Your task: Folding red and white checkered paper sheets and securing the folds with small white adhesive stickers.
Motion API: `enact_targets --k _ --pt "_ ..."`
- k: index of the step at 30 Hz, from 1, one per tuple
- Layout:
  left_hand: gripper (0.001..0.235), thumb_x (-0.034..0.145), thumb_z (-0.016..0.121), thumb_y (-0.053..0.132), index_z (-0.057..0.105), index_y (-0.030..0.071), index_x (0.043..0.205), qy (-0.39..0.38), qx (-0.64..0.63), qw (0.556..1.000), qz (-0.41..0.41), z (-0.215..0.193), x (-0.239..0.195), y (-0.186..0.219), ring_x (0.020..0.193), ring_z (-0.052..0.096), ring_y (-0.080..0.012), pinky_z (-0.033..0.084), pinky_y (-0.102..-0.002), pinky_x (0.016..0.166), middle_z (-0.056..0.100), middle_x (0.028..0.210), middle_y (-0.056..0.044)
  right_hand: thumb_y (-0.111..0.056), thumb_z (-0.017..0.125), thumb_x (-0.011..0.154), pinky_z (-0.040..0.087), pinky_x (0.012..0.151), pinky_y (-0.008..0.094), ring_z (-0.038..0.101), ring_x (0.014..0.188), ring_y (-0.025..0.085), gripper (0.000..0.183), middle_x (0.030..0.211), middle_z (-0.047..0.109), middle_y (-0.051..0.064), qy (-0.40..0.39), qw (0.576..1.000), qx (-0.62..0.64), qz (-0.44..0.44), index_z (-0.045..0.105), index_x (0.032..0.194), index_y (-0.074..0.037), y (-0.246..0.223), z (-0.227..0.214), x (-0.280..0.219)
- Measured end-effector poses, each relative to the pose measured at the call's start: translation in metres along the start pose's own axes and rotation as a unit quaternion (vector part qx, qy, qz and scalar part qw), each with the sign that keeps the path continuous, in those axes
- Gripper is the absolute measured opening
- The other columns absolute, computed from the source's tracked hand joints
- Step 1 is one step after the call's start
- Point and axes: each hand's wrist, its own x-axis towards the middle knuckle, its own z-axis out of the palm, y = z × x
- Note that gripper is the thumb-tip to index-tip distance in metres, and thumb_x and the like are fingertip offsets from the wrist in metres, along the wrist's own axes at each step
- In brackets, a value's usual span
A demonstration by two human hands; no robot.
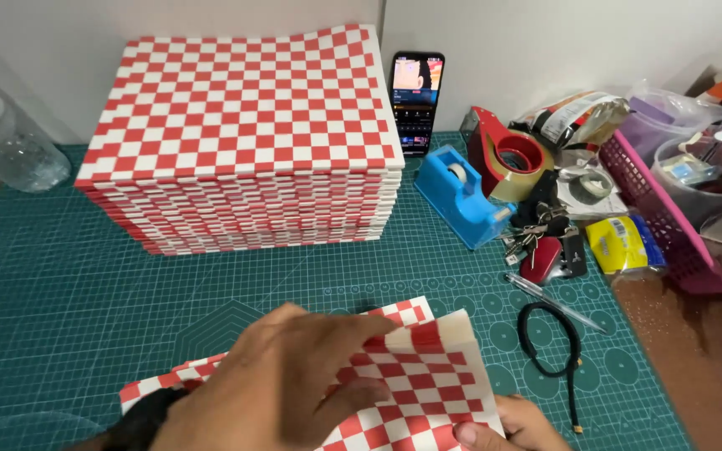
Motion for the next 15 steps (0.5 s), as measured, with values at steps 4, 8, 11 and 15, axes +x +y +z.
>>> enact_targets --k 4,8,11,15 --pt "0.047 0.096 0.06 0.042 0.054 0.036 0.142 -0.165 0.027 0.962 -0.217 -0.028 0.004 0.011 0.113 0.065 -0.0309 0.045 -0.05 0.093 0.074 0.128 0.001 -0.02 0.074 0.087 0.064 0.101 0.05 0.083 0.119 0.034 0.04 0.125 0.089 0.015 0.049 0.998 0.035 0.015 0.084 0.12 -0.001 -0.005 -0.001 -0.001" --pt "0.032 0.099 0.061 0.045 0.054 0.038 0.13 -0.213 0.087 0.94 -0.252 -0.039 0.005 0.008 0.1 0.071 -0.0266 0.05 -0.046 0.088 0.078 0.11 0.004 -0.023 0.072 0.086 0.07 0.097 0.051 0.085 0.113 0.035 0.041 0.12 0.089 0.016 0.072 0.996 0.037 0.029 0.085 0.116 0.001 -0.009 -0.005 0.0" --pt "0.01 0.106 0.048 0.039 0.052 0.03 0.104 -0.22 0.108 0.926 -0.288 -0.04 -0.003 0.008 0.069 0.062 -0.018 0.045 -0.037 0.067 0.066 0.076 0.004 -0.026 0.073 0.082 0.069 0.092 0.052 0.087 0.108 0.036 0.044 0.116 0.092 0.018 0.108 0.99 0.056 0.072 0.087 0.112 0.004 -0.016 -0.002 0.002" --pt "0.021 0.103 0.052 0.035 0.057 0.025 0.085 -0.04 0.116 0.982 -0.144 -0.031 -0.018 0.003 0.059 0.064 -0.0162 0.044 -0.038 0.056 0.068 0.069 0.009 -0.007 0.07 0.081 0.067 0.091 0.06 0.084 0.108 0.049 0.044 0.118 0.089 0.034 0.163 0.961 0.152 0.164 0.082 0.117 0.016 -0.02 0.009 -0.002"
